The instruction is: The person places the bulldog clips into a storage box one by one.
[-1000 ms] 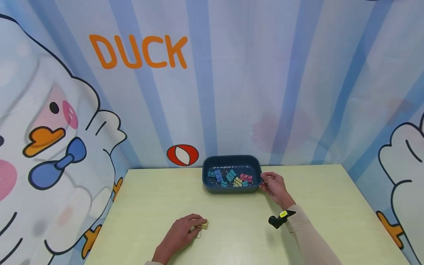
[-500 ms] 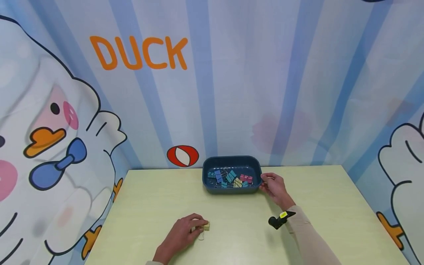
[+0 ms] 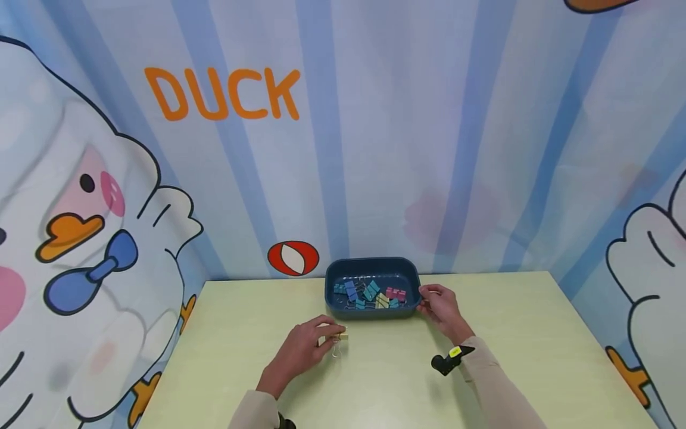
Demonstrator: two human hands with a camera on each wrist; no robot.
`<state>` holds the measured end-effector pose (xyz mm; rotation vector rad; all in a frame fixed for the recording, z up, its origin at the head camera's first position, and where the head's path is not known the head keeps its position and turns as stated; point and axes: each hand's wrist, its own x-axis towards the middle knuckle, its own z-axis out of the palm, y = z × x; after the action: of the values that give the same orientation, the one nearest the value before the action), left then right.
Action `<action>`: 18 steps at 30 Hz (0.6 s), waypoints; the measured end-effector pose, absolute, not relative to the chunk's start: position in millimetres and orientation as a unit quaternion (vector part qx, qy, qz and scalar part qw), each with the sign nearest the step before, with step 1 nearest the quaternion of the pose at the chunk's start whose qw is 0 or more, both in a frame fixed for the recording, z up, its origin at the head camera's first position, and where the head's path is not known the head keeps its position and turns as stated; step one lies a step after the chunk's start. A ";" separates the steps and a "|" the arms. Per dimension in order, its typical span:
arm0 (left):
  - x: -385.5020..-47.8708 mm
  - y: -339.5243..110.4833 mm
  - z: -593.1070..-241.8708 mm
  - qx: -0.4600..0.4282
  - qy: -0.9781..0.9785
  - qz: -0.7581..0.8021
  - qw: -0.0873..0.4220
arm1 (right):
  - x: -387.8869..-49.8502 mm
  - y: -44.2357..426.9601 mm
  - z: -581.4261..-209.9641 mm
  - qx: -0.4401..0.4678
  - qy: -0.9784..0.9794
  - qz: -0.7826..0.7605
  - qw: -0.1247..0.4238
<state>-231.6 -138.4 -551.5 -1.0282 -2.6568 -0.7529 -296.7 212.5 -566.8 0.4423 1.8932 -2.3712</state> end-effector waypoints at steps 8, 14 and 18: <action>-253.5 -119.0 -536.6 -0.329 -0.904 -0.250 0.112 | -293.5 211.0 -567.4 0.148 0.619 -0.770 0.035; -274.6 -106.1 -523.0 -0.317 -0.904 -0.254 0.133 | -293.5 212.2 -565.9 0.147 0.615 -0.774 0.036; -288.6 -97.8 -512.2 -0.310 -0.906 -0.252 0.140 | -294.0 212.6 -564.9 0.148 0.617 -0.772 0.036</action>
<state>-288.6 -97.8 -512.2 -0.8969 -2.6174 -0.7279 -294.0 212.6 -564.9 0.4539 1.8940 -2.3731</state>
